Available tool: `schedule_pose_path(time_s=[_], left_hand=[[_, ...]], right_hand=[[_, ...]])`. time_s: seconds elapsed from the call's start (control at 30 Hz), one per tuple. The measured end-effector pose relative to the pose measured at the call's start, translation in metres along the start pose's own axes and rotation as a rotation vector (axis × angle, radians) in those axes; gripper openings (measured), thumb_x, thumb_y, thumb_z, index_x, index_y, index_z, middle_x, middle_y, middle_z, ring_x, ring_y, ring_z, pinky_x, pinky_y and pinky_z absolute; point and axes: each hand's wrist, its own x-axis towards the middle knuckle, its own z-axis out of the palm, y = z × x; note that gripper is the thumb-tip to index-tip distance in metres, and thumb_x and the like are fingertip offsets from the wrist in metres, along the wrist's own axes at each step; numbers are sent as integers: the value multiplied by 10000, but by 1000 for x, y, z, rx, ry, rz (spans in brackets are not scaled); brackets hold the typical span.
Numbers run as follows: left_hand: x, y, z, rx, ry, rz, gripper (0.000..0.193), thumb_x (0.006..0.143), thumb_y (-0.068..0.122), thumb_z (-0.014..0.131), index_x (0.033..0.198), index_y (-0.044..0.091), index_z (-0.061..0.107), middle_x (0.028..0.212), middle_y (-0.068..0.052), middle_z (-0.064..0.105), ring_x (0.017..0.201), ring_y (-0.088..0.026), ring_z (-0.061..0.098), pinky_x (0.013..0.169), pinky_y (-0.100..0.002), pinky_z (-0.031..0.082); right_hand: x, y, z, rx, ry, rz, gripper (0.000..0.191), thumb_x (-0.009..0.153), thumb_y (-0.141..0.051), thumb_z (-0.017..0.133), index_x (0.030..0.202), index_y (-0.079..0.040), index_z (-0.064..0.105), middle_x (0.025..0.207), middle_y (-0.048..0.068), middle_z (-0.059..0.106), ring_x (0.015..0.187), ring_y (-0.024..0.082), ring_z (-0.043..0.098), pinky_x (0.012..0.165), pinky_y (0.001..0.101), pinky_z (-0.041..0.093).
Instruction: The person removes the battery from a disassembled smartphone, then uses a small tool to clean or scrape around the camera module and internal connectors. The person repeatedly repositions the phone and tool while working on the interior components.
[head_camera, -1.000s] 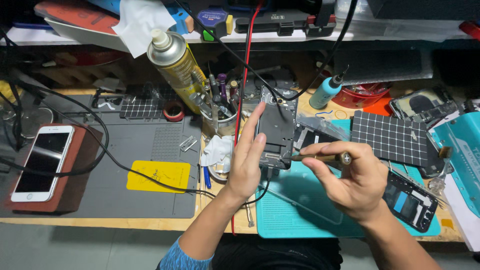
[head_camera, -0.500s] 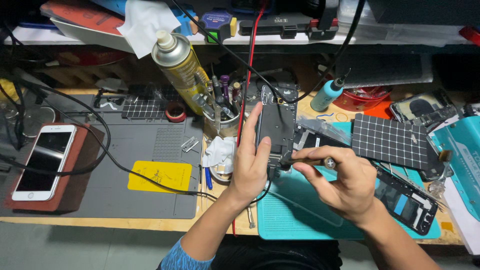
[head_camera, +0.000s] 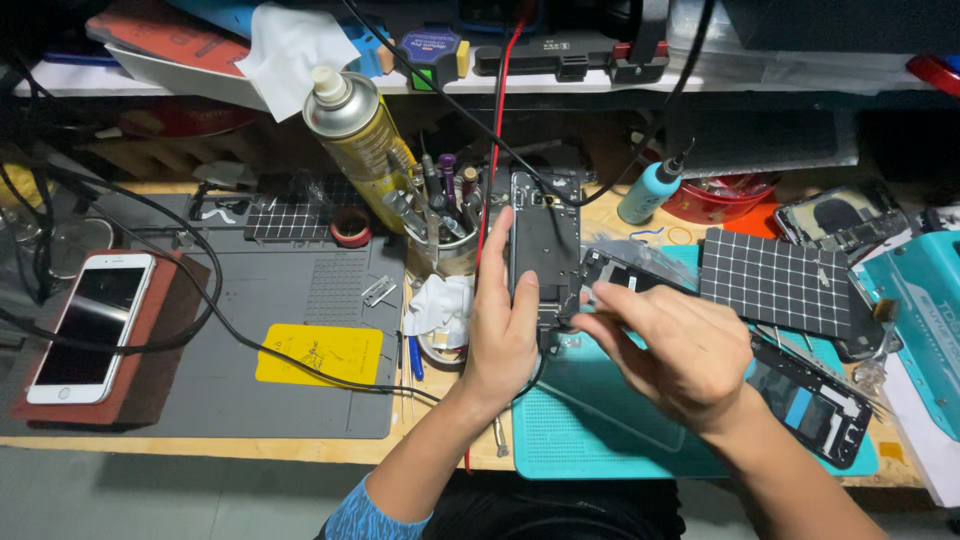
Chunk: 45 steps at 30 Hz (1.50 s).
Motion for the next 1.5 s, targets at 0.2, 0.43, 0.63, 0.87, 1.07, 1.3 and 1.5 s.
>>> schedule_pose_path(time_s=[0.2, 0.43, 0.63, 0.87, 1.07, 1.3, 1.5], left_hand=[[-1, -4, 2, -44, 30, 9, 651, 1037, -36, 405, 1635, -17, 150, 1617, -217, 386, 1435, -240, 455, 1191, -318, 342], [0, -2, 5, -80, 40, 46, 682, 1051, -81, 400, 1665, 12, 117, 1597, -231, 424, 1399, -226, 505, 1170, -299, 384], [-5, -3, 5, -360, 13, -130, 693, 1036, -50, 361, 1657, 58, 74, 1469, -220, 491, 1116, -209, 652, 945, -327, 603], [-5, -7, -1, -322, 23, -95, 698, 1034, -37, 380, 1663, 50, 93, 1486, -238, 481, 1195, -268, 580, 1042, -347, 467], [-5, -4, -1, -93, 51, -33, 674, 1021, -41, 409, 1643, -15, 150, 1541, -216, 467, 1352, -228, 515, 1154, -311, 385], [-11, -7, 0, 91, -16, 65, 680, 1016, -65, 426, 1636, -55, 146, 1712, -239, 242, 1595, -299, 260, 1299, -362, 205], [-6, -4, 2, 258, -88, 112, 690, 1018, -52, 430, 1643, -46, 137, 1723, -251, 242, 1616, -324, 267, 1309, -373, 218]], right_hand=[[-7, 3, -1, 195, -56, 72, 511, 846, 69, 781, 1321, 14, 600, 1030, 121, 771, 912, 212, 792, 797, 293, 621], [-7, 4, -1, 251, -32, 69, 563, 855, 47, 774, 1369, 24, 545, 1104, 148, 754, 974, 226, 788, 846, 303, 622], [-9, 4, 0, 211, -9, 79, 597, 822, 0, 792, 1352, 42, 521, 1151, 221, 724, 1003, 276, 765, 879, 314, 624], [-16, 3, 2, 211, -57, 108, 590, 852, 46, 780, 1386, 26, 532, 1163, 180, 730, 1031, 260, 768, 896, 324, 612], [-15, 3, 4, 315, -104, 125, 539, 866, 116, 712, 1375, 35, 553, 1119, 128, 756, 993, 216, 789, 866, 311, 638], [-22, 3, 1, 235, -119, 84, 497, 843, 102, 758, 1304, -11, 611, 1079, 120, 765, 964, 222, 788, 831, 302, 625], [-38, 11, -16, 580, 224, 300, 485, 905, 116, 644, 1337, 56, 433, 1225, 128, 591, 1104, 194, 715, 972, 296, 619]])
